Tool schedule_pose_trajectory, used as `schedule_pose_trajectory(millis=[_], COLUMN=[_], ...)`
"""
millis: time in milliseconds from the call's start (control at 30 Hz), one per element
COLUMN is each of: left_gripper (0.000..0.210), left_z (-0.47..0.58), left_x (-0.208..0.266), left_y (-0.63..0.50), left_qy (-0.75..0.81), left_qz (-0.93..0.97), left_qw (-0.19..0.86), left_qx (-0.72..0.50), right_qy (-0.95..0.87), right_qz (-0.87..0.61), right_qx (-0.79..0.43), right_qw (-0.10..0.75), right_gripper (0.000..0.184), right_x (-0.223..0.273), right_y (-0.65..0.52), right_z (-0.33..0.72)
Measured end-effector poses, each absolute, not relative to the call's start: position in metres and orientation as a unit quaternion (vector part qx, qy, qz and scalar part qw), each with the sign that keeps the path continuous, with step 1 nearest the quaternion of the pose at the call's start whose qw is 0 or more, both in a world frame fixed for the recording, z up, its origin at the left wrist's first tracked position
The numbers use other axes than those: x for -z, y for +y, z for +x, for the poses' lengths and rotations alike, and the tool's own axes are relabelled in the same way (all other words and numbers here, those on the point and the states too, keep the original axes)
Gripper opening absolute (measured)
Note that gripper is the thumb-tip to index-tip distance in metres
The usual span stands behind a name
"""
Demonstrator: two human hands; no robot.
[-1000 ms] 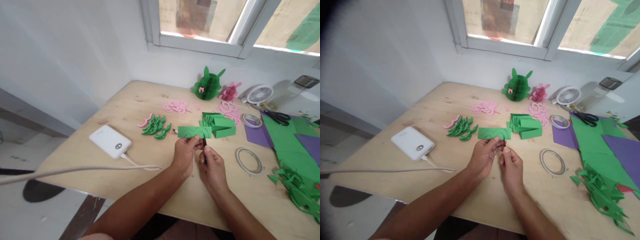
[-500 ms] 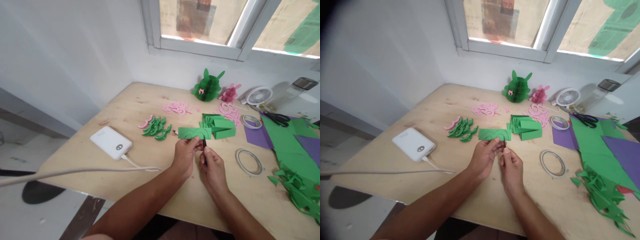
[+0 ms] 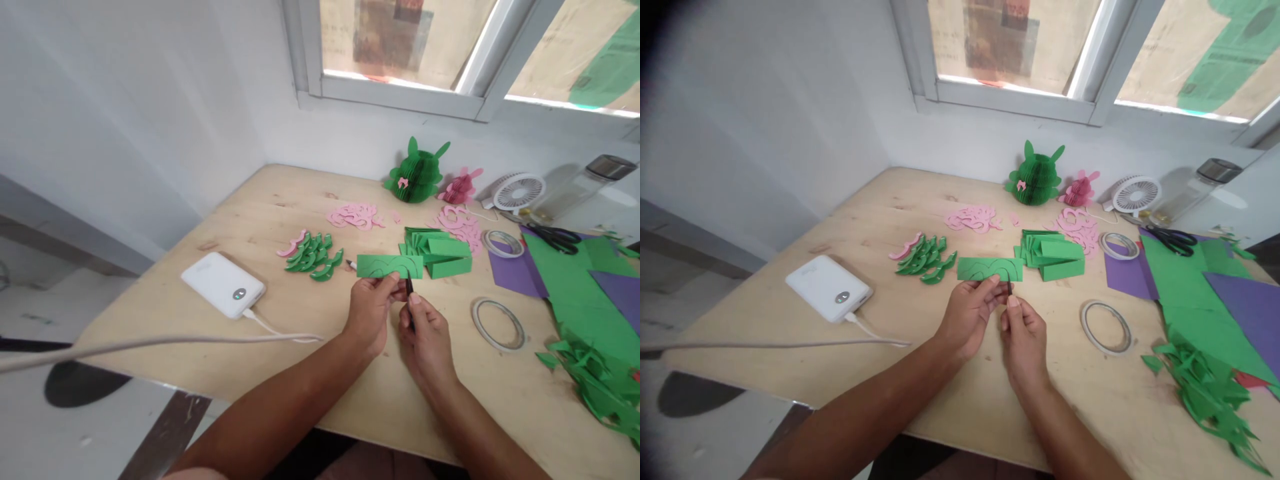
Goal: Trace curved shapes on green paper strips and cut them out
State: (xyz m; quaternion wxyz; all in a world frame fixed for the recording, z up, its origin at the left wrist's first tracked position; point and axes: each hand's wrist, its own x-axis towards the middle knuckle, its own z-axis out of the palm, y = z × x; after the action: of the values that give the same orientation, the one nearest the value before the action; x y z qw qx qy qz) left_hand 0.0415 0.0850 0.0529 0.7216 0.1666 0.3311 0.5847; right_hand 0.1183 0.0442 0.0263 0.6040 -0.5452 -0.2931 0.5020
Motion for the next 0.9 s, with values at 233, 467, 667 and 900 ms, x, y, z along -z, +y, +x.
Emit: schedule_pose_trajectory(millis=[233,467,667,900], left_gripper=[0.026,0.027,0.025,0.025], left_z=[0.0416,0.042,0.0418,0.0415], left_x=[-0.0516,-0.0514,-0.0522,-0.0518], left_y=[0.0846,0.0847,0.0851,0.0853], left_qy=[0.334,0.336,0.337,0.334], left_qz=[0.164,0.169,0.165,0.165], left_qw=[0.722,0.721,0.721,0.722], left_qx=[-0.584,-0.583,-0.583,-0.583], right_qy=[-0.295,-0.296,-0.292,-0.288], right_qz=[-0.544,-0.547,-0.541,-0.543], right_qx=[-0.499,-0.497,-0.502,-0.505], right_qw=[0.606,0.605,0.609,0.606], right_gripper=[0.051,0.052,0.05,0.05], right_x=[-0.026,-0.0242,-0.0224,-0.0223], right_y=[0.0444,0.0442,0.0445,0.0443], right_z=[0.1178,0.1181,0.1182,0.1184])
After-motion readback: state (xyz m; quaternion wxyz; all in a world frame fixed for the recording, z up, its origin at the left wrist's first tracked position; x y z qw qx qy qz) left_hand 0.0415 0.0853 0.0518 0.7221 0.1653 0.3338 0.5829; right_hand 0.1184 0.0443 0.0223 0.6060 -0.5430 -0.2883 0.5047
